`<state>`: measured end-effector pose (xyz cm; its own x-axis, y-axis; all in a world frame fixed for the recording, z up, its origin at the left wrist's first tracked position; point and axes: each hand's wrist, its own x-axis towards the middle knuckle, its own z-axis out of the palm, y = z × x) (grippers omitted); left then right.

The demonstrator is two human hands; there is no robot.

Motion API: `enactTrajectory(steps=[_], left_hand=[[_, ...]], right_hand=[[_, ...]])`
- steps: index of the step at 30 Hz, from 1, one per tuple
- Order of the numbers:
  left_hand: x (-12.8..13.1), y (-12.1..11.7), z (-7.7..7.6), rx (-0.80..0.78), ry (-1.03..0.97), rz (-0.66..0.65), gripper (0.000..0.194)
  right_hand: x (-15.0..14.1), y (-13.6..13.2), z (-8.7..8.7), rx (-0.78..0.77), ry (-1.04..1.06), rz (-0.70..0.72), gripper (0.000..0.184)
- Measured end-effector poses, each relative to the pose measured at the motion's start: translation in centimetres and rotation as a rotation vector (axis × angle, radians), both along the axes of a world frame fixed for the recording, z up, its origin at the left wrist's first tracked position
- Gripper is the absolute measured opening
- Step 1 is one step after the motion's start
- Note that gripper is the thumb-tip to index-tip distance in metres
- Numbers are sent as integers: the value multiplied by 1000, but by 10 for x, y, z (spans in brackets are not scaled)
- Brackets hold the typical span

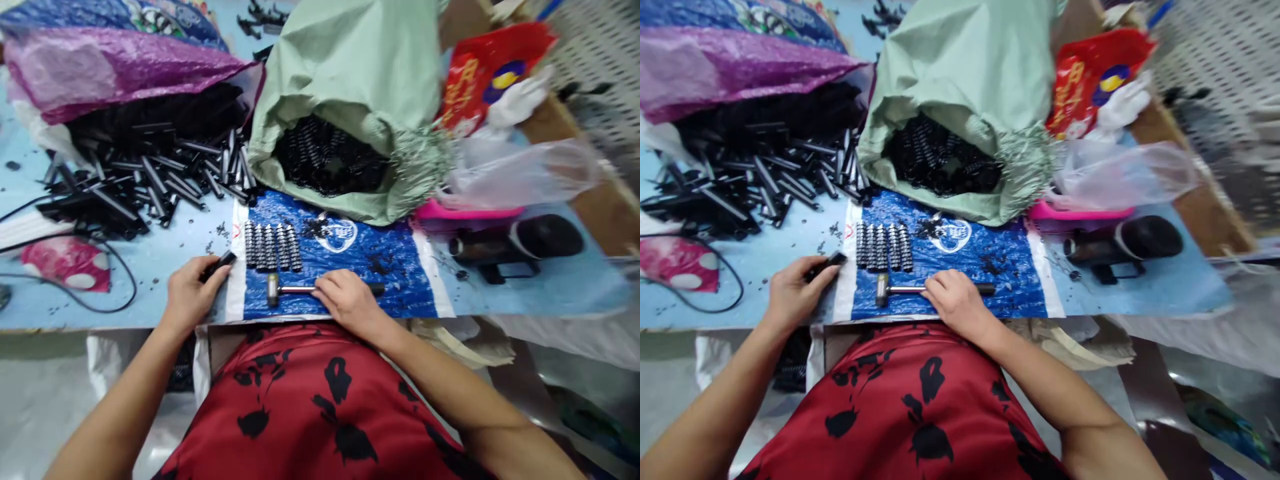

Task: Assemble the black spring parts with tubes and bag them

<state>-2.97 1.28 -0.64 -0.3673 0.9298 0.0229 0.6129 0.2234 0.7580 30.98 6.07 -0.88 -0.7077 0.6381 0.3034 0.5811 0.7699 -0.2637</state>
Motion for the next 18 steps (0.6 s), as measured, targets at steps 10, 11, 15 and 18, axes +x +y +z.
enactTrajectory(steps=[10,11,15,18], left_hand=[[-24,8,-1,-340,-154,-160,45],[-24,9,-1,-334,-169,-164,44],[-32,17,-2,-392,-162,-213,43],[-33,28,-4,-462,-170,-261,47]], right_hand=[[-82,21,26,0,204,45,27],[-88,22,26,20,136,58,30],[-99,17,24,150,160,158,23],[-103,8,21,174,267,295,23]])
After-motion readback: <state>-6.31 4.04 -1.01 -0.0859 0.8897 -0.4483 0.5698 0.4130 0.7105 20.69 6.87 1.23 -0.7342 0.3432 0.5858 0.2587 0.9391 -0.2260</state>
